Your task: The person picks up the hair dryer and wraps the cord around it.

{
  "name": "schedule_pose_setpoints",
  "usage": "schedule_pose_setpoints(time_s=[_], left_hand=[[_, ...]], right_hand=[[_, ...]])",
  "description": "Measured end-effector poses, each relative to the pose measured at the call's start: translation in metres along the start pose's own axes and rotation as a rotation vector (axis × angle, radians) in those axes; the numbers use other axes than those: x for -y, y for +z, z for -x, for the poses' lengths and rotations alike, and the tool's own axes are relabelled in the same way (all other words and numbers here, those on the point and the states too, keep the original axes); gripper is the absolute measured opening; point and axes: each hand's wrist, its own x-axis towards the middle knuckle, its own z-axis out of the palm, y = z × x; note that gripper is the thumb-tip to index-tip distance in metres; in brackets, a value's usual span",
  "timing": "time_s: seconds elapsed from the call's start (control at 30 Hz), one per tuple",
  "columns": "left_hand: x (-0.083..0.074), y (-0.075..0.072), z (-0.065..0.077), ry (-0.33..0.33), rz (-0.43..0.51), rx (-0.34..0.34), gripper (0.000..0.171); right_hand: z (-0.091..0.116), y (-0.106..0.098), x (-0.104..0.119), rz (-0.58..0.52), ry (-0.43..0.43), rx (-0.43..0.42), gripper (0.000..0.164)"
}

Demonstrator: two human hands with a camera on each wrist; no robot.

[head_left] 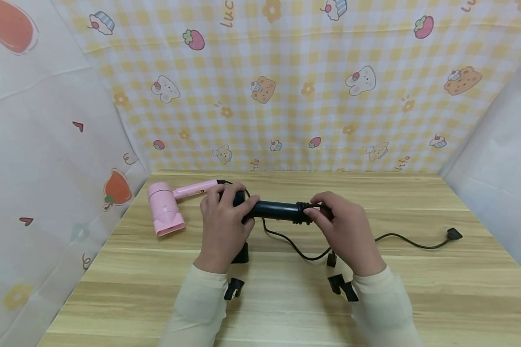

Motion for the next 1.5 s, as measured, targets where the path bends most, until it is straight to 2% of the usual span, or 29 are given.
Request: schedule_pose_setpoints(time_s=[0.37, 0.5, 0.6, 0.83, 1.17, 1.37, 1.5], left_hand=[[0.002, -0.003, -0.001, 0.076, 0.016, -0.032, 0.039], [0.001, -0.006, -0.002, 0.095, 0.039, -0.064, 0.038], [0.000, -0.008, -0.004, 0.110, 0.062, -0.094, 0.037], [0.000, -0.013, -0.006, 0.147, 0.096, -0.119, 0.038], [0.001, -0.018, -0.008, 0.185, 0.169, -0.134, 0.037], [0.000, -0.020, -0.009, 0.175, 0.206, -0.153, 0.038], [0.000, -0.020, -0.009, 0.153, 0.217, -0.164, 0.037]], right_hand=[[0.000, -0.002, -0.003, -0.027, 0.015, -0.059, 0.027], [-0.001, -0.005, -0.007, -0.030, 0.026, -0.087, 0.026], [0.000, -0.007, -0.010, -0.046, 0.065, -0.095, 0.020], [0.000, -0.009, -0.015, -0.152, 0.161, -0.047, 0.007], [0.001, -0.013, -0.019, -0.237, 0.180, -0.004, 0.010], [0.001, -0.012, -0.021, -0.297, 0.191, 0.024, 0.009], [0.001, -0.008, -0.020, -0.296, 0.203, 0.049, 0.012]])
